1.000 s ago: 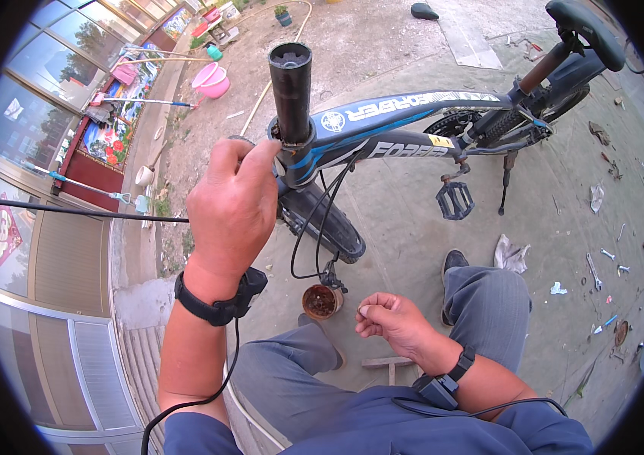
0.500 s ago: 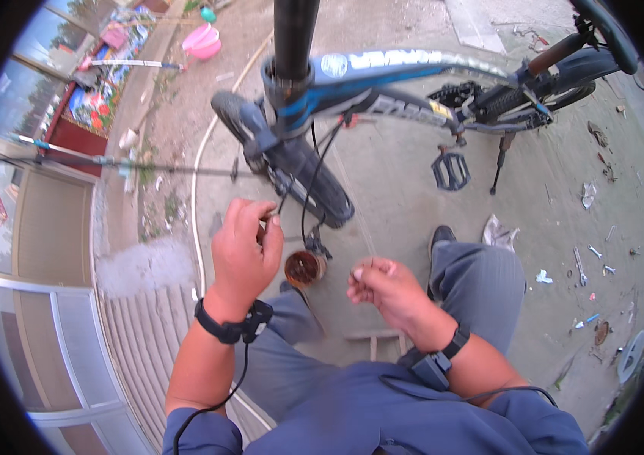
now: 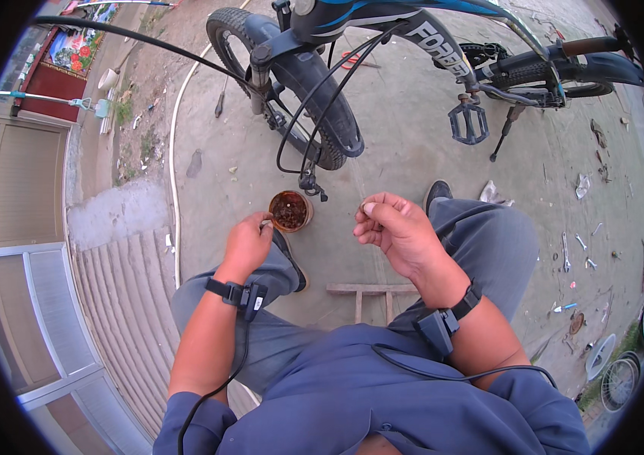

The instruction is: The person cleans the bicycle headset area with a cloth, then picks up small metal balls from the ground and places them into the headset. The person also picks up a small container of grease and appears to prepare to apply it to the components.

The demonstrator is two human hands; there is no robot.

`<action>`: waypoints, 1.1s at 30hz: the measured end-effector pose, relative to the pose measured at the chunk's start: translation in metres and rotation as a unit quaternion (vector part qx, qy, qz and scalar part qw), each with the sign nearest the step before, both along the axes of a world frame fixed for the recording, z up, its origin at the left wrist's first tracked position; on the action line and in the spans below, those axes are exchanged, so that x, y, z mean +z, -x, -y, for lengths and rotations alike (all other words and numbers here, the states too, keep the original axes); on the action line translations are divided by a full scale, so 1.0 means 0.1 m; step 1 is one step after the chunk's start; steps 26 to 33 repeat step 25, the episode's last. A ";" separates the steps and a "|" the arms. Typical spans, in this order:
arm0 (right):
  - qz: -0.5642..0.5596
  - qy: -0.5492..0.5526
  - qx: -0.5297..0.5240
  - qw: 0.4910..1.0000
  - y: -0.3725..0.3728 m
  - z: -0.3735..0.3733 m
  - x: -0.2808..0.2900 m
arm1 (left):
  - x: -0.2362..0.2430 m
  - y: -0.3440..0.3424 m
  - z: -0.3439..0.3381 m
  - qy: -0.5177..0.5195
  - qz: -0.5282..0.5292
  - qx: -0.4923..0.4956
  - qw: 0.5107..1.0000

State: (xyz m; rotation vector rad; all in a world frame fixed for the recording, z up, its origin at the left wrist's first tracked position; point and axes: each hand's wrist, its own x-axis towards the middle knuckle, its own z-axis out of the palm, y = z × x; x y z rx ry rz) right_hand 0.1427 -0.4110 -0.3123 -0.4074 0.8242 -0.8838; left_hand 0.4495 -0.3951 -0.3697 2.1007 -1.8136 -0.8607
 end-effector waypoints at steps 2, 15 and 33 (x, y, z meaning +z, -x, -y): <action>-0.006 -0.001 0.001 1.000 -0.03 0.01 -0.01 | -0.19 -0.08 -0.01 -0.066 0.008 0.005 0.998; -0.035 -0.043 0.007 0.998 -0.05 0.03 0.04 | -0.86 -0.28 0.26 -0.264 0.232 -0.225 0.909; -0.044 -0.051 0.022 0.997 0.01 0.04 0.08 | -1.19 -0.38 0.47 -0.287 0.255 -0.264 0.885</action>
